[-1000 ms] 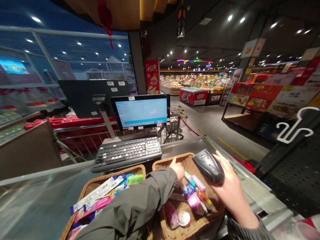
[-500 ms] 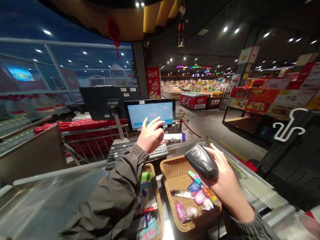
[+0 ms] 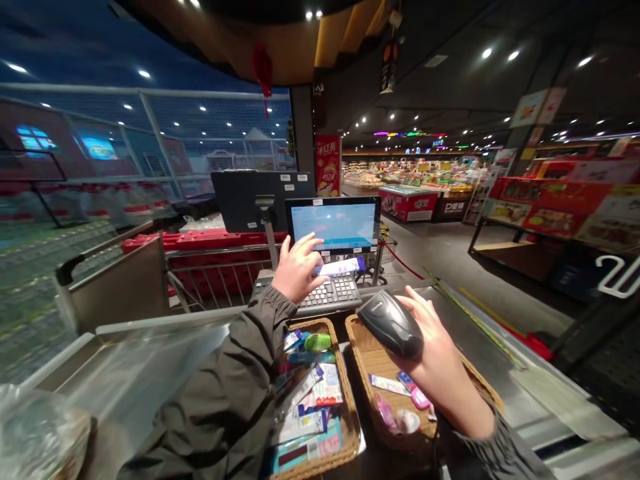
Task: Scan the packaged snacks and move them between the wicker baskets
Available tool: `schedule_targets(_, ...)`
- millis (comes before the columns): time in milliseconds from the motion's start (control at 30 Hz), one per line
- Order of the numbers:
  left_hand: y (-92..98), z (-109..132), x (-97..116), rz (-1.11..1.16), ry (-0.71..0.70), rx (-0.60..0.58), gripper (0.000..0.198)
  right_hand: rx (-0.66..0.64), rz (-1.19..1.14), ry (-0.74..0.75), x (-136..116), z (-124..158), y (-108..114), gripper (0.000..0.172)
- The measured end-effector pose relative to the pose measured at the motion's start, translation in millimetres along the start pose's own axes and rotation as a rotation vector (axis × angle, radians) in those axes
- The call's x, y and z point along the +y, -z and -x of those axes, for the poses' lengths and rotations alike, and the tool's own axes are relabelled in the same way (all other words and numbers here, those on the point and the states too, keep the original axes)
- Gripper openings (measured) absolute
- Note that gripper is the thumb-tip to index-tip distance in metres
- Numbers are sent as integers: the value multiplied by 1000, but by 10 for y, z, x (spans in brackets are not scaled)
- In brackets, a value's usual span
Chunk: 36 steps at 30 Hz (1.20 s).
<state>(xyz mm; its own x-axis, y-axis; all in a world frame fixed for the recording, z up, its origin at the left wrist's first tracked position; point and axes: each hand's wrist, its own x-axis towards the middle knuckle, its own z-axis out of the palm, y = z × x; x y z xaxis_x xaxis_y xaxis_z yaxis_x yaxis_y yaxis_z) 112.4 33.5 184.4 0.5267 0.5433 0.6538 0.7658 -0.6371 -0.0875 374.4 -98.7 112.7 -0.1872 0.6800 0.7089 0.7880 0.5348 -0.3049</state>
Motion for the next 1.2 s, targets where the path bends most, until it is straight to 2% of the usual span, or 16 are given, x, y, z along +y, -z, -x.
schedule_targets(233, 96, 147, -187, -17, 43, 0, 19, -13, -18, 17, -151, -27, -97, 45)
schedule_targets(533, 184, 267, -252, -38, 26, -6, 17, -47, -30, 8, -286, -37, -188, 41)
schedule_targets(700, 127, 428, -345, 30, 38, -84, 18, -56, -47, 10, -303, -8, -198, 36)
schedule_targets(967, -67, 1050, -397, 142, 114, -297, 26, -124, -90, 20, -333, 88, -381, 39)
schedule_targets(1200, -383, 1753, -311, 218, 165, -490, 26, -222, -118, 2, -414, 134, -582, 40)
